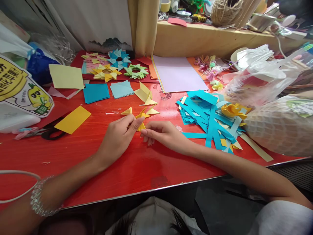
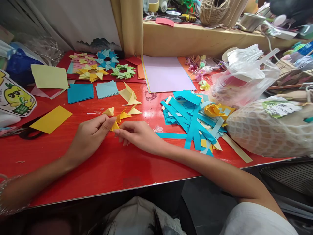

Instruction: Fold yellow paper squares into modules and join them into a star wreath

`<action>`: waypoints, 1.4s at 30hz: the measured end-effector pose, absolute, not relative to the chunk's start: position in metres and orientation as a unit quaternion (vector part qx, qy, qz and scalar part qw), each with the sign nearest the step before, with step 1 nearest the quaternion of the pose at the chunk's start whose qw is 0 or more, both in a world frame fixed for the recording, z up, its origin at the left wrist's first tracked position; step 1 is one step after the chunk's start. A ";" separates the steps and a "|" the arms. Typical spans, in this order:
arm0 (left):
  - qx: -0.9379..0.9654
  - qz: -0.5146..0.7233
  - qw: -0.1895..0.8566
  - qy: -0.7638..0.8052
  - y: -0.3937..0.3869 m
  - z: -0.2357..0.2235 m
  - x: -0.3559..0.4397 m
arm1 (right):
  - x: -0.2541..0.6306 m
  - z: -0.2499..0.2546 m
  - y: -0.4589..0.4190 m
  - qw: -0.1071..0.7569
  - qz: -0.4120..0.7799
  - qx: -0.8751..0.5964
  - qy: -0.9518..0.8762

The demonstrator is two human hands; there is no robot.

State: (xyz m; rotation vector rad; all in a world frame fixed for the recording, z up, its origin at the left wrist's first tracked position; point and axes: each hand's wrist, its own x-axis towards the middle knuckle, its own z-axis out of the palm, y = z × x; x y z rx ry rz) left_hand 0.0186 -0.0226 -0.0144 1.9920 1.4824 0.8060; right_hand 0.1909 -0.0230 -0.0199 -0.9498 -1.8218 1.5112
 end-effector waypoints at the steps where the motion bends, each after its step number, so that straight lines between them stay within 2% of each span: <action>1: 0.734 0.299 0.268 0.548 -0.022 -0.014 0.018 | 0.191 -0.022 -0.022 0.301 0.578 -0.357 -0.669; 13: 0.699 0.305 0.341 0.550 -0.019 -0.015 0.014 | 0.194 -0.027 -0.015 0.321 0.573 -0.391 -0.645; 21: 0.669 0.336 0.341 0.569 -0.017 -0.015 0.012 | 0.195 -0.029 -0.015 0.324 0.530 -0.400 -0.674; 33: 0.709 0.326 0.389 0.489 -0.020 -0.011 0.015 | 0.195 -0.028 -0.019 0.238 0.287 -0.407 -0.833; 37: 0.702 0.323 0.412 0.483 -0.019 -0.011 0.014 | 0.196 -0.029 -0.020 0.216 0.249 -0.407 -0.852; 42: 0.727 0.299 0.388 0.481 -0.019 -0.011 0.014 | 0.196 -0.030 -0.020 0.208 0.234 -0.385 -0.868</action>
